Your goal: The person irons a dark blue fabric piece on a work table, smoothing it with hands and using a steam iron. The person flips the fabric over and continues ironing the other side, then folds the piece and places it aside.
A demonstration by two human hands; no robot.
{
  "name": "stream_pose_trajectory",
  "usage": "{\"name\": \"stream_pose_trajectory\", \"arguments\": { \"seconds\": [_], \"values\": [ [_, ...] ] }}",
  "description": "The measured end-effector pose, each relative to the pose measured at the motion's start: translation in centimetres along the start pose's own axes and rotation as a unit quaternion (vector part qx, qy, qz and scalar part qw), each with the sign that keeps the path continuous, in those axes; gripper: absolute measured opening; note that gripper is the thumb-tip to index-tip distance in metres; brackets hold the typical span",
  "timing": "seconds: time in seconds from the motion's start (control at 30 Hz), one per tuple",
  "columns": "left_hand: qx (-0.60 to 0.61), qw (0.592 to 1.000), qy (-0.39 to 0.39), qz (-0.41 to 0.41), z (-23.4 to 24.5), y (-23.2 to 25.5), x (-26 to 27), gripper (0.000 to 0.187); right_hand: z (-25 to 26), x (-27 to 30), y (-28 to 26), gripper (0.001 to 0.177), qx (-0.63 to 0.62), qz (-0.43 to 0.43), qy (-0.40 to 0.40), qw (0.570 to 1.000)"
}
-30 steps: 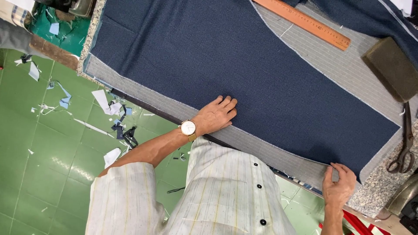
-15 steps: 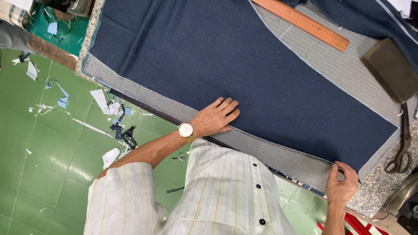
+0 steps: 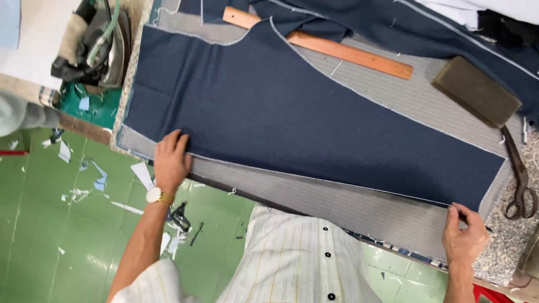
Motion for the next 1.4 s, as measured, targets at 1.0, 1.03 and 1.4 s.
{"name": "stream_pose_trajectory", "arguments": {
  "seconds": [1.0, 1.03, 1.4],
  "values": [
    [-0.206, 0.975, -0.039, 0.081, 10.4, -7.9, 1.0, 0.017, 2.1, 8.2, 2.1, 0.02, -0.078, -0.066, -0.201, 0.974],
    [-0.186, 0.981, -0.024, 0.052, 10.4, -6.9, -0.5, 0.01, 1.4, 7.8, 2.7, 0.022, -0.055, -0.071, -0.2, 0.976],
    [-0.282, 0.958, -0.01, -0.049, 3.8, -6.1, -16.5, 0.008, -1.5, -2.5, 2.6, 0.021, 0.088, -0.021, -0.059, 0.994]
  ]
}}
Point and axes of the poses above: each hand's wrist, its own x-axis away from the middle knuckle, its own z-axis out of the back of the hand, y = z × x, the point moved 9 cm from there along -x, towards the middle knuckle, and after that the axes turned 15 degrees about x, right-handed, at the moved point
